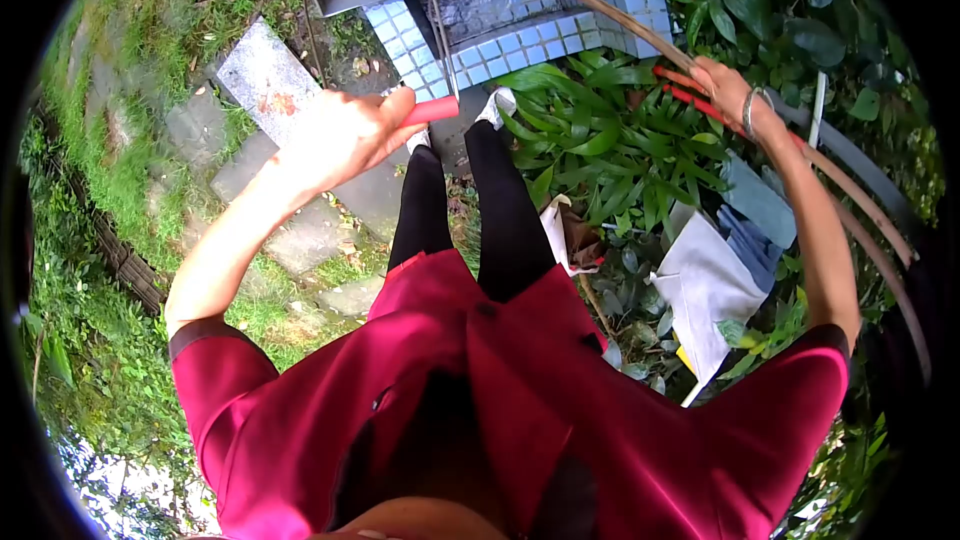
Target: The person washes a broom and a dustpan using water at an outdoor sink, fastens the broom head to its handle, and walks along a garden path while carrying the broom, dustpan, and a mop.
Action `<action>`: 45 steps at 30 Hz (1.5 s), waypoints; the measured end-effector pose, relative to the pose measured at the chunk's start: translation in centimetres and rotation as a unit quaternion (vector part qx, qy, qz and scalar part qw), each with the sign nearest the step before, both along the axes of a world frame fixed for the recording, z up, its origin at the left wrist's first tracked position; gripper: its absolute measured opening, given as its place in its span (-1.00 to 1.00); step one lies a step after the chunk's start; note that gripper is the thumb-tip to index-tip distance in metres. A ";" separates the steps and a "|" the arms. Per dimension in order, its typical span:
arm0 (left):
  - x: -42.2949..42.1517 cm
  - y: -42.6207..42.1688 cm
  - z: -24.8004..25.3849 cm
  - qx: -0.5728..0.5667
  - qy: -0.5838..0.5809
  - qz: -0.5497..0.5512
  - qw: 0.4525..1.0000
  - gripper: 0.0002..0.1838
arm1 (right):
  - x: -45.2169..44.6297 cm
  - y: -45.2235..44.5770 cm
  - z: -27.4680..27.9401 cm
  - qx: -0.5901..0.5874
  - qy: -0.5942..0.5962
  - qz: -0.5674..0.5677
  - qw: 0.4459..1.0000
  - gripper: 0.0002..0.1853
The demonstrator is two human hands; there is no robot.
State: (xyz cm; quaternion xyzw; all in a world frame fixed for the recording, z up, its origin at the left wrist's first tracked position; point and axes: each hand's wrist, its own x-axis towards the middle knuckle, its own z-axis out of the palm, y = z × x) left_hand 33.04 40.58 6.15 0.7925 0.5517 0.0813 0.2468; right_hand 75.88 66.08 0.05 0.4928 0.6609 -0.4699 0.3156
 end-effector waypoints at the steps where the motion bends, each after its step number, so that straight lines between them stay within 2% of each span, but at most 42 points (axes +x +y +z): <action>1: -0.4 0.1 -0.2 0.001 0.005 0.004 1.000 -0.67 | -0.2 -0.3 0.4 0.031 -0.003 0.005 1.000 -0.70; 2: -0.9 0.2 -0.5 -0.008 0.002 0.018 1.000 -0.67 | -0.4 -0.6 1.0 0.062 -0.008 0.010 0.998 -0.71; 3: -1.2 0.1 -0.8 -0.019 -0.005 0.030 0.999 -0.68 | -1.5 -2.3 4.3 0.029 -0.040 -0.044 0.998 -0.72; 7: -1.8 0.2 -1.0 -0.005 0.003 0.036 0.999 -0.69 | -0.5 -6.5 9.7 0.035 -0.038 -0.091 0.995 -0.73; 9: -1.6 0.3 -0.7 -0.007 -0.001 0.041 0.999 -0.70 | -1.1 -6.3 10.8 0.021 -0.016 -0.039 0.999 -0.66; 10: -1.4 0.2 -0.6 -0.009 0.017 0.031 0.999 -0.68 | -2.1 -5.9 11.0 0.067 0.034 0.033 0.997 -0.65; 11: -1.1 -0.1 -0.5 -0.012 0.036 0.021 0.999 -0.67 | -3.0 -5.2 10.3 0.114 0.083 0.103 0.985 -0.64; 12: -1.0 -0.5 -0.7 -0.032 0.039 0.010 0.999 -0.67 | -3.6 -4.1 8.5 0.177 0.232 0.173 0.941 -0.62; 14: -0.5 -1.3 -1.1 -0.022 0.047 -0.005 0.999 -0.69 | -5.9 -1.4 6.1 0.093 0.161 0.173 0.967 -0.65; 15: -0.2 -1.8 -1.3 -0.012 0.053 -0.014 0.998 -0.72 | -7.3 -1.1 4.3 0.093 0.244 0.165 0.951 -0.66; 17: -0.1 -2.4 -1.4 -0.016 0.058 -0.029 0.998 -0.71 | -7.4 0.8 -0.3 0.011 0.134 0.121 0.983 -0.66; 19: -0.7 -3.1 -1.5 -0.030 0.023 -0.007 0.999 -0.71 | -6.3 1.2 -3.2 0.092 0.157 0.190 0.965 -0.67; 20: -1.2 -3.7 -2.0 -0.032 0.016 -0.011 0.999 -0.70 | -4.9 1.2 -3.6 0.093 0.158 0.189 0.965 -0.67; 22: -1.5 -4.7 -2.5 -0.039 0.021 -0.011 0.999 -0.70 | -2.5 0.9 -3.2 0.087 0.173 0.106 0.975 -0.69; 23: -1.5 -5.0 -2.6 -0.044 0.024 -0.012 0.999 -0.69 | -2.5 0.4 -2.0 0.124 0.117 0.145 0.975 -0.69; 25: -1.4 -5.6 -2.7 -0.043 0.027 -0.010 0.999 -0.69 | -3.2 -1.2 1.0 0.104 0.068 0.145 0.982 -0.68; 28: -1.2 -6.5 -3.3 -0.054 0.019 0.002 0.998 -0.68 | -3.5 -4.9 4.8 0.138 0.107 0.148 0.973 -0.64; 29: -1.0 -6.8 -3.4 -0.069 0.009 0.005 0.998 -0.68 | -3.3 -5.3 5.3 0.115 0.038 0.137 0.983 -0.63; 31: -0.1 -7.2 -3.2 -0.070 0.005 0.006 0.997 -0.68 | -4.1 -5.9 4.3 0.143 0.091 0.159 0.973 -0.64; 33: 0.2 -7.1 -3.6 -0.062 0.008 0.011 0.998 -0.68 | -4.5 -5.0 0.9 0.185 0.181 0.197 0.946 -0.66; 34: 0.1 -7.5 -3.9 -0.053 0.005 0.009 0.999 -0.67 | -5.6 -4.2 0.8 0.130 0.071 0.176 0.973 -0.68; 35: -0.1 -7.8 -4.2 -0.044 0.004 0.005 0.999 -0.66 | -4.7 -3.3 -1.0 0.133 0.046 0.180 0.974 -0.69; 37: -0.4 -8.2 -4.2 -0.048 0.001 0.005 0.999 -0.65 | -2.1 -2.5 -3.1 0.129 0.043 0.130 0.982 -0.69; 39: -0.2 -8.1 -4.3 -0.049 0.021 -0.014 0.998 -0.65 | -0.7 -3.8 -1.8 0.130 0.036 0.131 0.982 -0.71; 41: 0.3 -8.5 -4.7 -0.049 0.010 -0.021 0.999 -0.65 | 3.4 -6.3 -2.5 0.182 0.154 0.107 0.965 -0.72; 43: 0.4 -8.3 -5.2 -0.036 0.005 -0.022 0.999 -0.65 | 5.4 -9.0 -1.9 0.198 0.122 0.093 0.968 -0.72; 45: -0.1 -9.3 -5.1 -0.051 0.023 -0.027 0.998 -0.66 | 6.3 -11.2 -2.1 0.176 0.029 0.042 0.983 -0.71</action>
